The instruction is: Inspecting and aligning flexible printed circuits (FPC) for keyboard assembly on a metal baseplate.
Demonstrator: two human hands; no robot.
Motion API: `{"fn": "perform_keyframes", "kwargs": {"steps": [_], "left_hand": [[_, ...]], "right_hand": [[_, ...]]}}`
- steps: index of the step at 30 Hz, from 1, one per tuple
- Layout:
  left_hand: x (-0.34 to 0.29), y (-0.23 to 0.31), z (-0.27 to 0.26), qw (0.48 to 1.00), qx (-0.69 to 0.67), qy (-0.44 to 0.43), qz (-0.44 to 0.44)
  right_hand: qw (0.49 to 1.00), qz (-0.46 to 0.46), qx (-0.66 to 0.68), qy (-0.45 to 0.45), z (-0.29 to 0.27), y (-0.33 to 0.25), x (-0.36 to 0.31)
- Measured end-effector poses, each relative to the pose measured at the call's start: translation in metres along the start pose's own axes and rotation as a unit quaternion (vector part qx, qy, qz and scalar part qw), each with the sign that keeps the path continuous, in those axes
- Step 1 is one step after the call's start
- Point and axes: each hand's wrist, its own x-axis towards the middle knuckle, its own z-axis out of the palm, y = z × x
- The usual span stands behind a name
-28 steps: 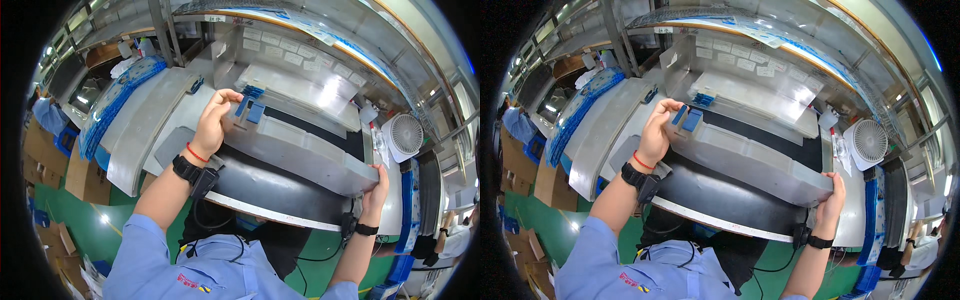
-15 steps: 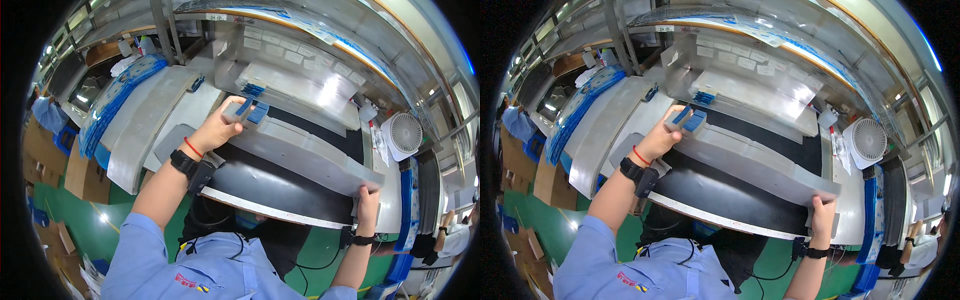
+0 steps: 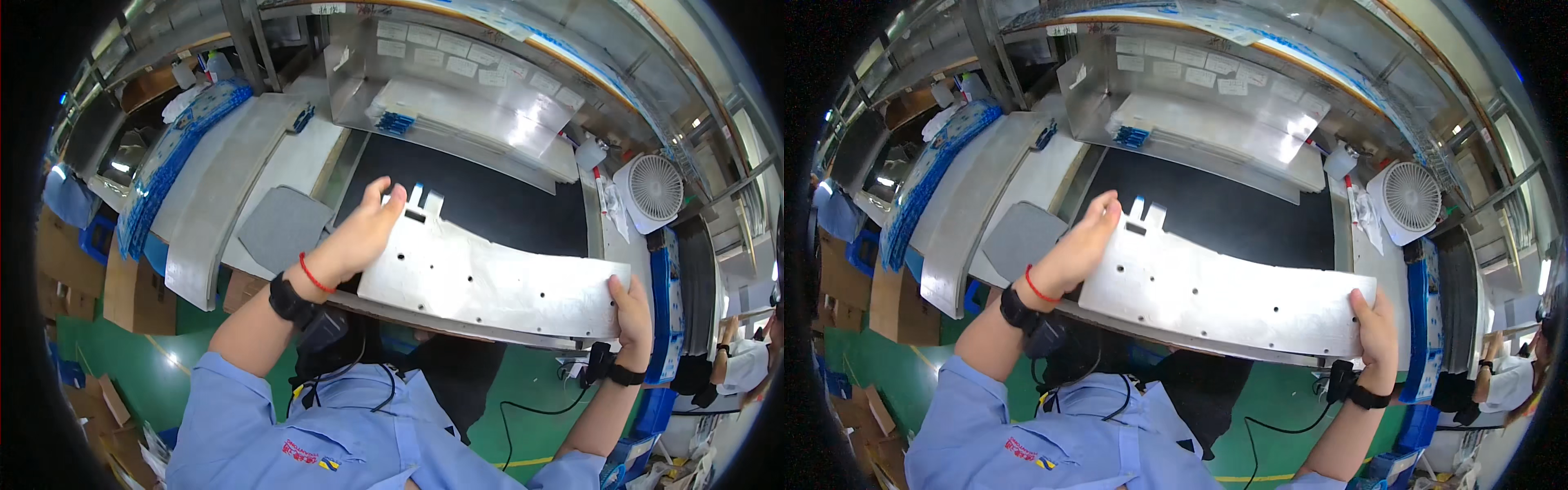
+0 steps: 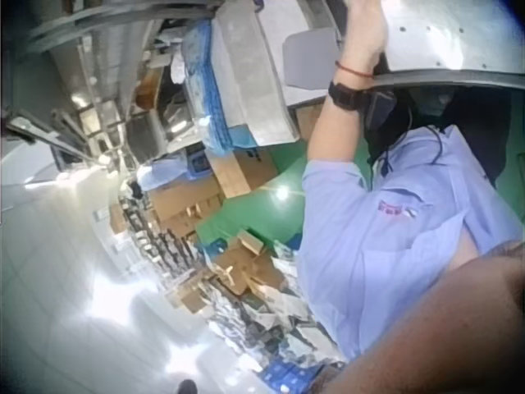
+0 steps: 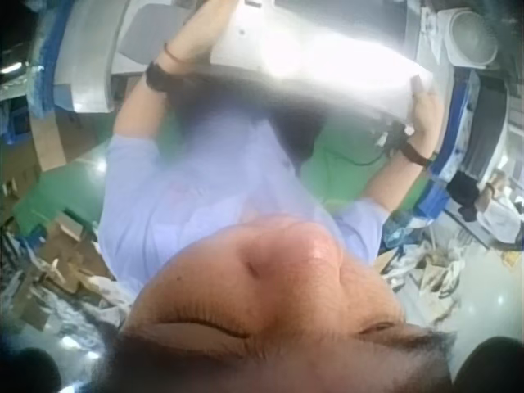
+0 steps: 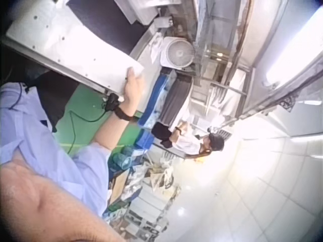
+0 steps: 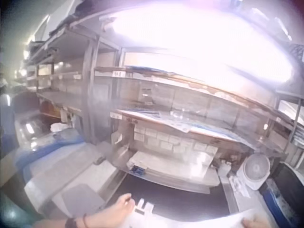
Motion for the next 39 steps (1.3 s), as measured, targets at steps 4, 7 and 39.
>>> {"fn": "perform_keyframes", "kwargs": {"steps": [4, 7, 39], "left_hand": [[-0.023, -0.019, -0.01, 0.983, 0.08, 0.051, 0.16], [-0.049, -0.014, -0.026, 0.959, 0.125, 0.124, 0.221], [-0.101, -0.078, 0.007, 0.895, -0.284, -0.276, -0.207]], "right_hand": [[0.998, 0.051, -0.03, -0.009, -0.017, 0.035, 0.013], [0.998, 0.046, -0.029, 0.001, -0.021, 0.042, 0.009], [0.942, -0.029, -0.184, 0.279, 0.009, 0.091, -0.033]]}}
